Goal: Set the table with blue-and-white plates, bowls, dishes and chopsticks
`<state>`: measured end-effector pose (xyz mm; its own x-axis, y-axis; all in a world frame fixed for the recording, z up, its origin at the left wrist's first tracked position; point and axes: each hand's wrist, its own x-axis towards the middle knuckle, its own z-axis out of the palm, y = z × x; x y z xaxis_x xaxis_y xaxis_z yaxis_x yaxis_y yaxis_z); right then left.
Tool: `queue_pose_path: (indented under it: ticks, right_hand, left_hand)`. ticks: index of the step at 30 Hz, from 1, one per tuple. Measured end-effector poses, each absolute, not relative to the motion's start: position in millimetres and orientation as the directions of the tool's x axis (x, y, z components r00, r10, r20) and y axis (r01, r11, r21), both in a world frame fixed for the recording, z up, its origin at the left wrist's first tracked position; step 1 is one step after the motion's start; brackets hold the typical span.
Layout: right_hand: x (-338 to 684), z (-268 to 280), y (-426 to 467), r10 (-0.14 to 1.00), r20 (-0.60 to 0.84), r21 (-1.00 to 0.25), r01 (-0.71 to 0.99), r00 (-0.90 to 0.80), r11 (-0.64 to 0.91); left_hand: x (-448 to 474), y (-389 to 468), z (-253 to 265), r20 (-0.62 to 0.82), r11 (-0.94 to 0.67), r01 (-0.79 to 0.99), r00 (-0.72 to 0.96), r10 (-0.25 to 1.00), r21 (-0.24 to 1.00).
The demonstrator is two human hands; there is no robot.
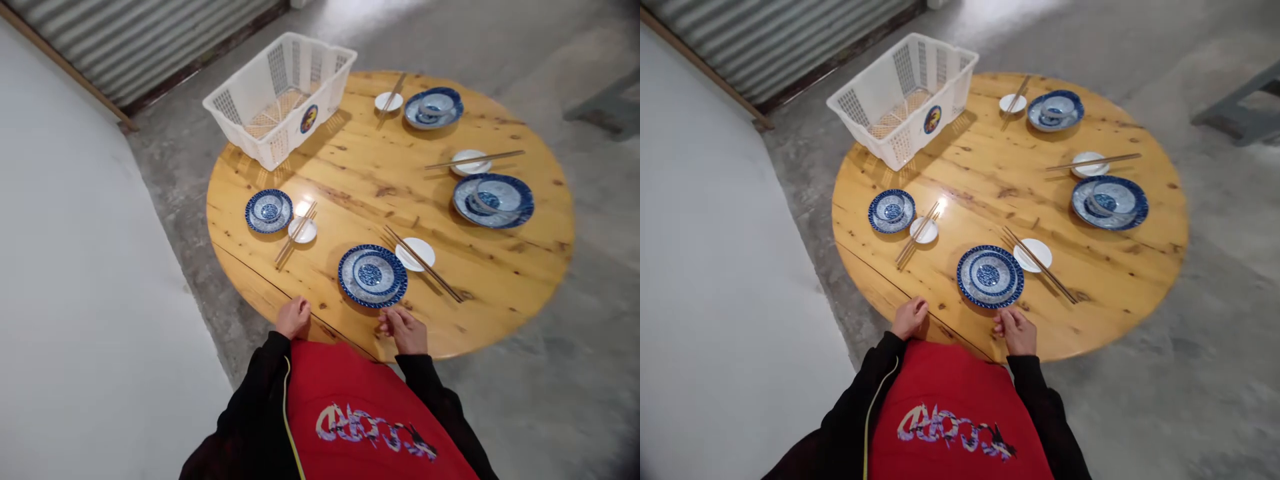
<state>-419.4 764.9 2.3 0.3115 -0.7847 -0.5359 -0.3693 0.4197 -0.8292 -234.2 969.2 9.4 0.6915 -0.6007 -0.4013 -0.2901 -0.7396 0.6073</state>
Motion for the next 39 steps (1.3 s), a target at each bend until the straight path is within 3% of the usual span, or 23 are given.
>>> queue_pose_path:
  ticks: [5, 11, 14, 20, 22, 35, 39]
  right_hand:
    - [-430, -2, 770, -0.812, -0.518, -0.837, -0.351, 0.267, 0.419]
    - [-439, 0, 771, -0.824, -0.507, -0.837, -0.371, 0.253, 0.401]
    - [-441, 1, 774, -0.812, -0.524, -0.826, -0.385, 0.256, 0.411]
    - [-441, 19, 786, -0.827, -0.532, -0.817, -0.364, 0.179, 0.447]
    - [-441, 25, 790, -0.836, -0.517, -0.830, -0.347, 0.183, 0.437]
    - [-441, 16, 798, -0.840, -0.518, -0.834, -0.311, 0.159, 0.456]
    - [-440, 16, 797, -0.842, -0.517, -0.832, -0.320, 0.154, 0.453]
  left_hand:
    - [-211, 967, 19, -0.353, -0.748, -0.237, 0.767, -0.536, 0.620]
    - [-109, 963, 45, -0.185, -0.686, -0.075, 0.937, -0.297, 0.724]
    - [-50, 949, 55, -0.176, -0.666, -0.011, 0.961, -0.214, 0.746]
    - [18, 909, 49, -0.372, -0.561, 0.217, 0.911, -0.178, 0.799]
    - [27, 897, 42, -0.393, -0.570, 0.216, 0.896, -0.207, 0.793]
    - [43, 878, 28, -0.321, -0.547, 0.197, 0.937, -0.139, 0.814]
    - [37, 877, 33, -0.254, -0.532, 0.117, 0.948, -0.193, 0.839]
